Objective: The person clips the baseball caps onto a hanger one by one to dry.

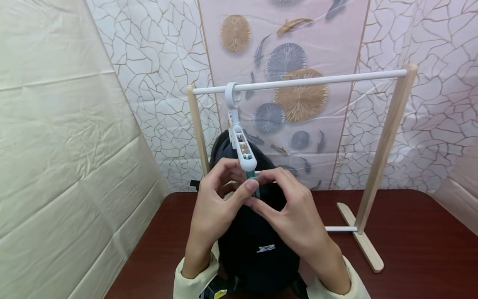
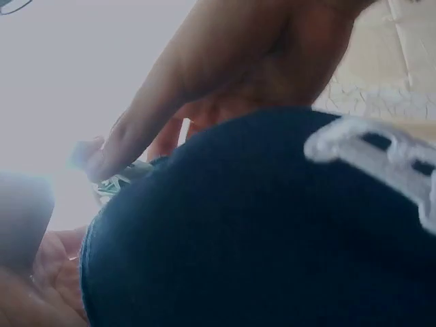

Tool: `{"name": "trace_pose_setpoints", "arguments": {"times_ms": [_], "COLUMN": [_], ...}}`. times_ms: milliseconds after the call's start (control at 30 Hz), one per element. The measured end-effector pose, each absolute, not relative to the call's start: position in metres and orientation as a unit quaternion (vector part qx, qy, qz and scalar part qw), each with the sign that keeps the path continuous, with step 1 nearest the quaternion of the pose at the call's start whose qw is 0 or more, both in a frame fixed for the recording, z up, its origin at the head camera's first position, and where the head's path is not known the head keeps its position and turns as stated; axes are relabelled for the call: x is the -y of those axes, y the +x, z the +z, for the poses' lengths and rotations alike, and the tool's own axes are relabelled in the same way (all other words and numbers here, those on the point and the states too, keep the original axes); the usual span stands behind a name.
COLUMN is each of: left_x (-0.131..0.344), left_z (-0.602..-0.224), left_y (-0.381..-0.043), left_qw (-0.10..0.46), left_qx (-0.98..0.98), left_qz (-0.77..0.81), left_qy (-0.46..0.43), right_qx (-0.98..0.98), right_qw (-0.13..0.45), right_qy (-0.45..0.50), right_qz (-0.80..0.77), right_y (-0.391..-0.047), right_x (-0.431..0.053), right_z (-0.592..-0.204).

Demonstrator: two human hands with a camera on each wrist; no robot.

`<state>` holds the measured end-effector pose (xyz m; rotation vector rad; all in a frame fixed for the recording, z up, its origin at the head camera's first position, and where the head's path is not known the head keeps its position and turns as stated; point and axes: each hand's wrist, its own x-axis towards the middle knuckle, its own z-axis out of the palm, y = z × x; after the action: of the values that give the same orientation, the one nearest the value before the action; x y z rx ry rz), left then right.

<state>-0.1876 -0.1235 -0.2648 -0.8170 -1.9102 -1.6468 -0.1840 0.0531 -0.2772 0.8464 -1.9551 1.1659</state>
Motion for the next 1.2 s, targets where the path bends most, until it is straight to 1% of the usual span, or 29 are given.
{"name": "trace_pose_setpoints", "arguments": {"times_ms": [133, 267, 400, 567, 700, 933, 1200], "left_x": [0.126, 0.130, 0.134, 0.138, 0.143, 0.149, 0.154], "left_z": [-0.265, -0.267, -0.269, -0.272, -0.275, -0.283, -0.294], "left_y": [-0.188, -0.192, -0.198, -0.208, -0.217, -0.235, -0.250], "left_qw": [0.269, 0.291, 0.317, 0.333, 0.323, 0.273, 0.230], "left_qx": [0.708, 0.717, 0.733, 0.751, 0.765, 0.798, 0.826], "left_qz": [-0.582, -0.567, -0.554, -0.541, -0.533, -0.523, -0.507], "left_qy": [-0.297, -0.281, -0.234, -0.179, -0.164, -0.124, -0.093], "right_qx": [0.748, 0.751, 0.757, 0.753, 0.749, 0.736, 0.746], "right_qw": [0.373, 0.375, 0.376, 0.387, 0.395, 0.409, 0.411], "right_qy": [0.315, 0.302, 0.277, 0.259, 0.244, 0.226, 0.160], "right_qz": [0.449, 0.452, 0.457, 0.464, 0.473, 0.490, 0.498], "right_y": [-0.184, -0.181, -0.176, -0.174, -0.173, -0.174, -0.175], "right_x": [-0.051, -0.055, -0.063, -0.075, -0.084, -0.097, -0.112], "right_z": [-0.278, -0.275, -0.271, -0.265, -0.262, -0.257, -0.256]}}
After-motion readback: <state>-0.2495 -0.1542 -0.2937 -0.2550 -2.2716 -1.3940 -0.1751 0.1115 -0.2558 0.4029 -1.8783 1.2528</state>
